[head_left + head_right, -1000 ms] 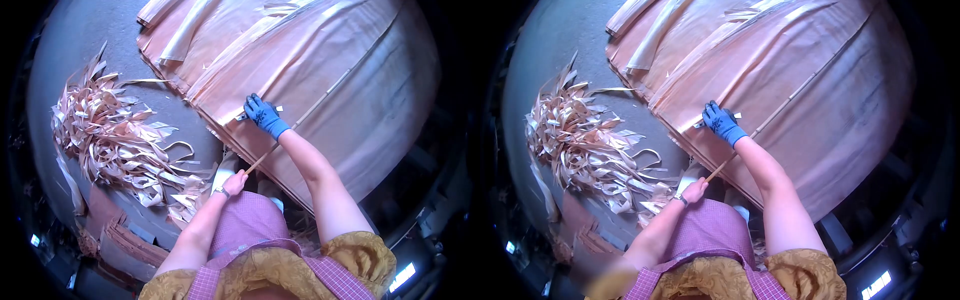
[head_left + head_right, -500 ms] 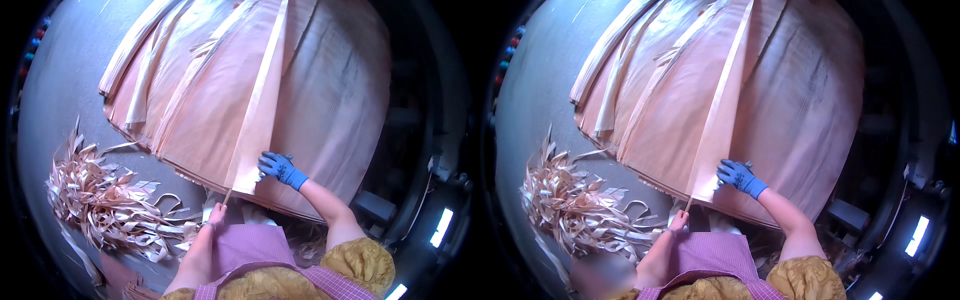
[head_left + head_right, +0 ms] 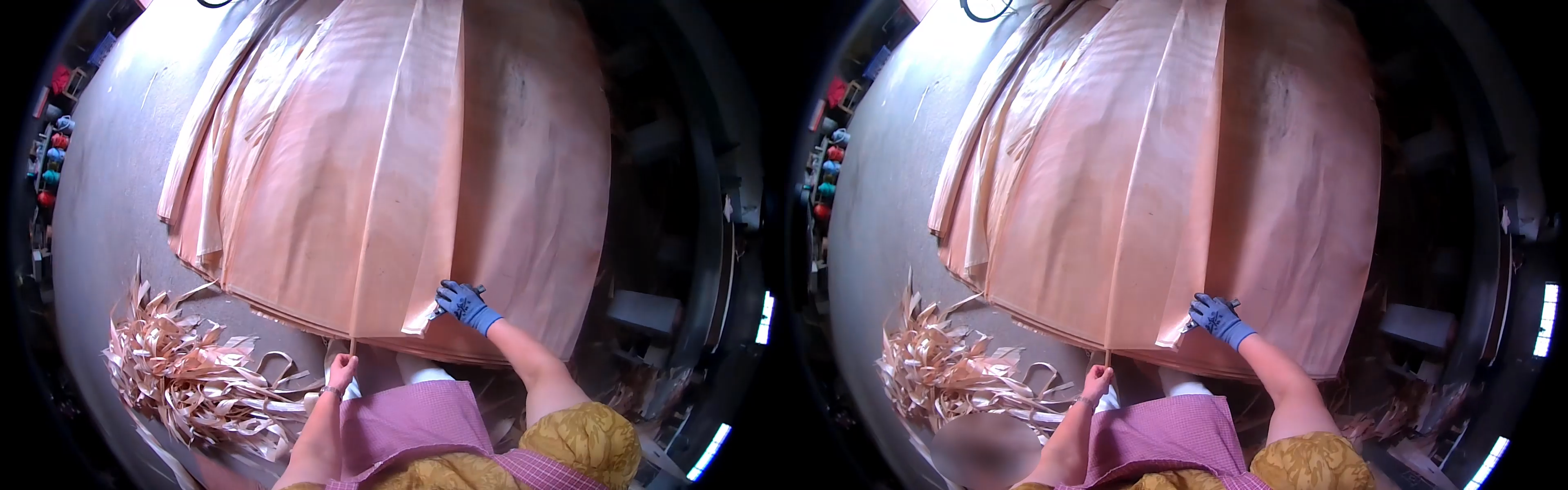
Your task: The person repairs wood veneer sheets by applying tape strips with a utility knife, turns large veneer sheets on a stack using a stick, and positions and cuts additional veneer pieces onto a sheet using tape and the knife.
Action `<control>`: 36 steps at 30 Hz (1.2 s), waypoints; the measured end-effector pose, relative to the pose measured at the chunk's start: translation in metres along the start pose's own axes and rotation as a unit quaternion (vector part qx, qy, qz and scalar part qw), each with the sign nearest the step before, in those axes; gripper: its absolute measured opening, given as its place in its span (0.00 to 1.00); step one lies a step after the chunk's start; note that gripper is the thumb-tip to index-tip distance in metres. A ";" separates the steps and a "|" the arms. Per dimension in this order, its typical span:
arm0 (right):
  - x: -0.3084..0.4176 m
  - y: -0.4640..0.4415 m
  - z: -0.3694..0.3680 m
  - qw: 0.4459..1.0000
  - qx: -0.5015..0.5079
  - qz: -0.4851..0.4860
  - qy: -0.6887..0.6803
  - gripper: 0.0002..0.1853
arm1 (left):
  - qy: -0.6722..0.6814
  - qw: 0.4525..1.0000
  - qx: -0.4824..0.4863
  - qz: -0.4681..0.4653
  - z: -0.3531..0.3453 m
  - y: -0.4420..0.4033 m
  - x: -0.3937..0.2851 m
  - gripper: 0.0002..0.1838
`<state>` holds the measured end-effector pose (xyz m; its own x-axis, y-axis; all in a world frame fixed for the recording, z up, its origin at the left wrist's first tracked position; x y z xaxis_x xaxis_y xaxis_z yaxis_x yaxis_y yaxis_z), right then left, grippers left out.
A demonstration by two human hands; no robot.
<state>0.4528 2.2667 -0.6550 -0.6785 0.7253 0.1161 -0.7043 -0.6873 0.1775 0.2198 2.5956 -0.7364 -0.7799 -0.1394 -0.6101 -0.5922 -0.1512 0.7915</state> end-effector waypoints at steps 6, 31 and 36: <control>-0.059 0.077 -0.012 0.998 0.031 -0.043 0.029 0.13 | -0.141 0.987 0.021 -0.069 -0.062 0.005 0.024 0.14; 0.070 0.271 0.050 0.723 -0.065 -0.533 -0.435 0.16 | -0.005 0.974 0.226 -0.023 -0.232 0.147 -0.040 0.12; 0.115 0.228 0.108 0.642 -0.048 -0.554 -0.528 0.24 | -0.116 0.917 0.379 -0.037 -0.255 0.207 -0.075 0.22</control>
<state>0.2367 2.1979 -0.4960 0.7337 0.3580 0.5776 -0.6769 0.3099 0.6677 0.2068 2.3255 -0.5359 -0.7021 0.0684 -0.7088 -0.5472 0.5852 0.5985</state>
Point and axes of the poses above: each hand's wrist, its own y-axis away from the middle knuckle, its own z-axis out of the back of the hand, x = y × z, the point moved 4 cm from there along -y, towards the middle knuckle, and after that the axes turned 10 degrees about -z, right-handed, at the moved point
